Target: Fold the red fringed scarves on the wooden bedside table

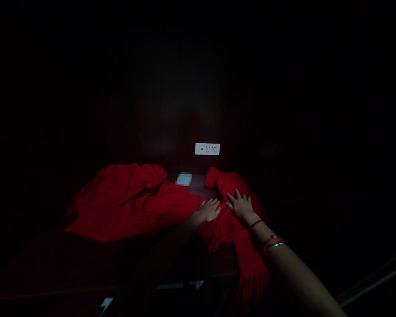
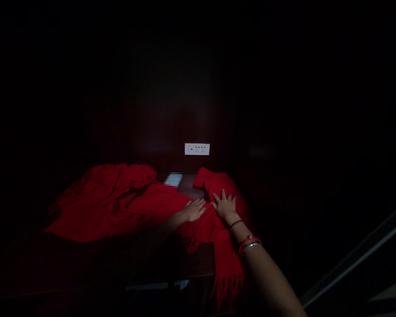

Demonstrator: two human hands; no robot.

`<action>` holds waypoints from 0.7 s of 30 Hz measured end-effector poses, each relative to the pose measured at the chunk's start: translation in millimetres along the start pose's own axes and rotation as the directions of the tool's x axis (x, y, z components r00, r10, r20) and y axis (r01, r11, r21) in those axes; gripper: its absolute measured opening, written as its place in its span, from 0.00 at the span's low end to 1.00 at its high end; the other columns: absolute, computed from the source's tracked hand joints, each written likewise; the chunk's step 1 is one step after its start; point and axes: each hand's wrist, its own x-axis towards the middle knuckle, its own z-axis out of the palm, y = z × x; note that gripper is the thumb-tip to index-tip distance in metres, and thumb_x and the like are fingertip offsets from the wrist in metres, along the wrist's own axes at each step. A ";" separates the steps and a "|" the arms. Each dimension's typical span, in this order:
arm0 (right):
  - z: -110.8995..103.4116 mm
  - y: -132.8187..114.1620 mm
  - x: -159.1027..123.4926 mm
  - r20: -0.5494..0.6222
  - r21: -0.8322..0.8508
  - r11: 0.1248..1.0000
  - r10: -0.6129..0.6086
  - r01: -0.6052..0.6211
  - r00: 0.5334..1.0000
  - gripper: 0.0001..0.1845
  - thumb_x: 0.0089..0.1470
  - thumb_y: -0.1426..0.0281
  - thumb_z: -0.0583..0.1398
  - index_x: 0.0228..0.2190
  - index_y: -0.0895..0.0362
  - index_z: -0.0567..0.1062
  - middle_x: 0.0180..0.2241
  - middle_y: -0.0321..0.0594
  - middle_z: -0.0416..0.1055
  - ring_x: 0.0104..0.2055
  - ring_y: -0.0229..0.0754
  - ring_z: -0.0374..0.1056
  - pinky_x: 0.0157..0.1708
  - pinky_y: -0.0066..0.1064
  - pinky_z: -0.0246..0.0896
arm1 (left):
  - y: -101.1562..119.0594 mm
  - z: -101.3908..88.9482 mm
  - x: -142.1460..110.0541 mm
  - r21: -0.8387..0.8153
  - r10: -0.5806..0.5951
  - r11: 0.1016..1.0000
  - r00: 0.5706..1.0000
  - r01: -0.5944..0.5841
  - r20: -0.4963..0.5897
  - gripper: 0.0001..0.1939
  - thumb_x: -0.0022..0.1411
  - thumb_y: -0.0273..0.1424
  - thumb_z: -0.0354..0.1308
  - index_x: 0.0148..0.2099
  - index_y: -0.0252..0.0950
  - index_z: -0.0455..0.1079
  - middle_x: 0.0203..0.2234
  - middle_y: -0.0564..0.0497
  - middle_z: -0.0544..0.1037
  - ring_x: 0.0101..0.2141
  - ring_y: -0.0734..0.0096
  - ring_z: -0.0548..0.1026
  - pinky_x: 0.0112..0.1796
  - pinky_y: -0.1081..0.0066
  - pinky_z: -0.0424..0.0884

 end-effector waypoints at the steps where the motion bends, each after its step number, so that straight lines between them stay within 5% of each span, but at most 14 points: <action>1: -4.6 -2.6 -5.9 -0.013 -0.010 1.000 -0.012 0.012 1.000 0.26 0.53 0.55 0.42 0.53 0.47 0.56 0.54 0.52 0.52 0.50 0.57 0.54 0.46 0.54 0.38 | -6.7 -0.9 -12.4 0.021 0.041 0.999 0.999 -0.040 -0.029 0.26 0.61 0.39 0.34 0.58 0.33 0.48 0.57 0.44 0.50 0.56 0.60 0.48 0.52 0.54 0.46; 4: -21.0 -10.3 -21.2 0.022 -0.014 0.995 -0.099 0.099 0.995 0.22 0.52 0.59 0.47 0.47 0.53 0.64 0.43 0.51 0.65 0.44 0.53 0.60 0.46 0.56 0.36 | -29.9 -9.5 -50.0 0.077 0.169 0.984 0.981 -0.162 -0.094 0.27 0.59 0.42 0.42 0.56 0.33 0.53 0.52 0.41 0.59 0.52 0.60 0.58 0.50 0.60 0.54; 6: -36.7 -15.2 -26.2 0.059 0.032 0.981 -0.191 0.189 0.980 0.18 0.51 0.62 0.51 0.41 0.56 0.68 0.37 0.50 0.69 0.40 0.50 0.64 0.45 0.50 0.44 | -44.3 -23.5 -71.2 0.083 0.218 0.974 0.970 -0.210 -0.104 0.24 0.57 0.40 0.48 0.53 0.33 0.58 0.47 0.42 0.66 0.47 0.62 0.64 0.46 0.65 0.59; 10: -88.4 -22.3 -17.2 -0.044 0.147 0.946 -0.286 0.289 0.957 0.15 0.53 0.64 0.49 0.37 0.58 0.68 0.33 0.48 0.69 0.35 0.44 0.65 0.33 0.31 0.55 | -69.8 -79.4 -105.8 0.061 0.213 0.977 0.964 -0.206 -0.162 0.18 0.53 0.36 0.55 0.45 0.33 0.66 0.40 0.46 0.71 0.42 0.64 0.68 0.44 0.68 0.62; 13: -135.7 -16.4 3.5 -0.307 0.276 0.930 -0.154 0.242 0.939 0.15 0.54 0.64 0.48 0.39 0.59 0.66 0.33 0.45 0.68 0.35 0.41 0.64 0.32 0.28 0.54 | -95.6 -133.8 -134.1 0.033 0.132 0.991 0.949 -0.128 -0.285 0.21 0.52 0.36 0.54 0.48 0.33 0.63 0.43 0.49 0.70 0.42 0.69 0.67 0.44 0.72 0.61; 15: -157.3 -4.5 18.2 -0.426 0.352 0.929 0.053 0.112 0.903 0.18 0.56 0.63 0.44 0.43 0.61 0.63 0.35 0.48 0.66 0.36 0.41 0.62 0.33 0.29 0.52 | -117.1 -161.4 -155.7 0.036 0.051 0.999 0.935 -0.041 -0.350 0.20 0.52 0.35 0.53 0.46 0.31 0.64 0.42 0.46 0.70 0.42 0.67 0.67 0.45 0.69 0.60; 18: -160.2 17.5 32.4 -0.274 0.409 0.900 0.281 -0.153 0.920 0.22 0.56 0.64 0.41 0.47 0.64 0.58 0.39 0.55 0.63 0.38 0.44 0.61 0.33 0.32 0.53 | -144.8 -174.7 -188.0 0.054 -0.114 0.987 0.899 0.150 -0.423 0.17 0.50 0.33 0.53 0.42 0.29 0.66 0.39 0.41 0.71 0.41 0.60 0.67 0.44 0.64 0.60; 21: -134.8 24.4 32.4 -0.084 0.378 0.897 0.279 -0.228 0.957 0.20 0.51 0.69 0.49 0.43 0.70 0.63 0.38 0.62 0.62 0.37 0.50 0.62 0.30 0.36 0.55 | -153.6 -159.3 -210.5 0.060 -0.180 0.975 0.918 0.214 -0.353 0.16 0.50 0.35 0.52 0.40 0.32 0.67 0.37 0.44 0.72 0.38 0.61 0.68 0.41 0.67 0.61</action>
